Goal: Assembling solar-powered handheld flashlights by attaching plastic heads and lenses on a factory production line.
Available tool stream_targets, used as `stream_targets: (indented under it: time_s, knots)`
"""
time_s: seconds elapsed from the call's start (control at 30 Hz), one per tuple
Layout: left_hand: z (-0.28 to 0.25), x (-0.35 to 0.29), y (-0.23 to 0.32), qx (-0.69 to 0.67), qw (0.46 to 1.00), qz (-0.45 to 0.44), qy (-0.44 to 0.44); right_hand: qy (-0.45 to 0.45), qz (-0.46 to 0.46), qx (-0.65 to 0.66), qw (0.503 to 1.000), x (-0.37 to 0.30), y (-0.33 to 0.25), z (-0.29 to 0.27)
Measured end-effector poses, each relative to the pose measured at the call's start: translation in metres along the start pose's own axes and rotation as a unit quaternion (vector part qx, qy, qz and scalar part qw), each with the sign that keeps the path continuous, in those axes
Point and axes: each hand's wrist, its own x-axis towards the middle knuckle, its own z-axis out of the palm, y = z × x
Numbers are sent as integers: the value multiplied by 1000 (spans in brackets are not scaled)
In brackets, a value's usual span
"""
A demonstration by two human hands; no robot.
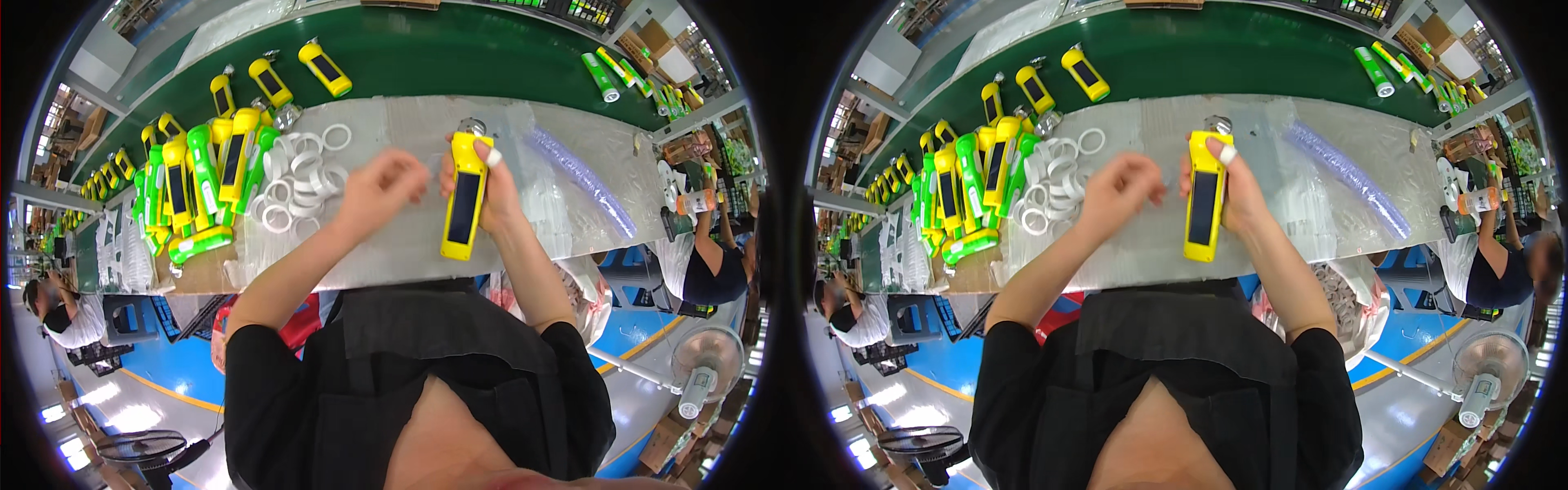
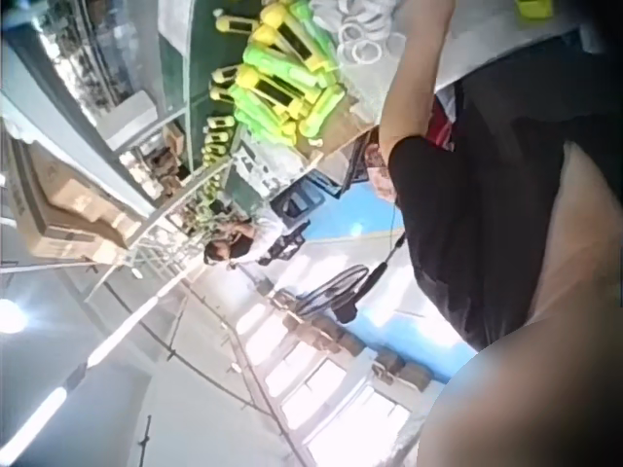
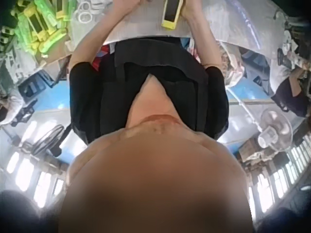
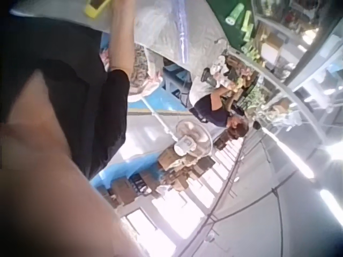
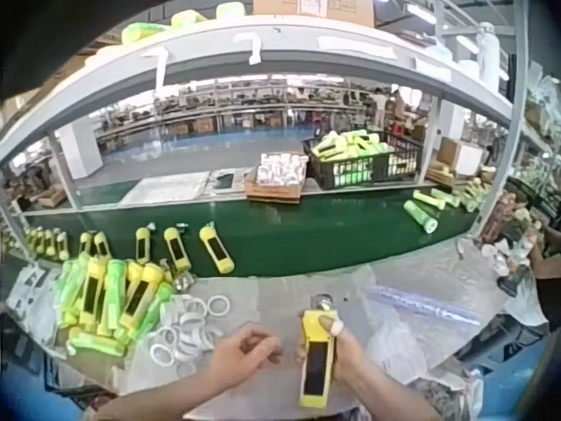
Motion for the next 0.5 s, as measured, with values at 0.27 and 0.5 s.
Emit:
stream_targets:
  time_s: [0.27, 0.5]
  knots:
    - [28, 3, -3, -411, 903, 25, -125, -156, 60, -152, 974, -52, 32, 35]
    - [12, -50, -6, -57, 952, 297, 49, -138, 52, -235, 961, -61, 35, 53]
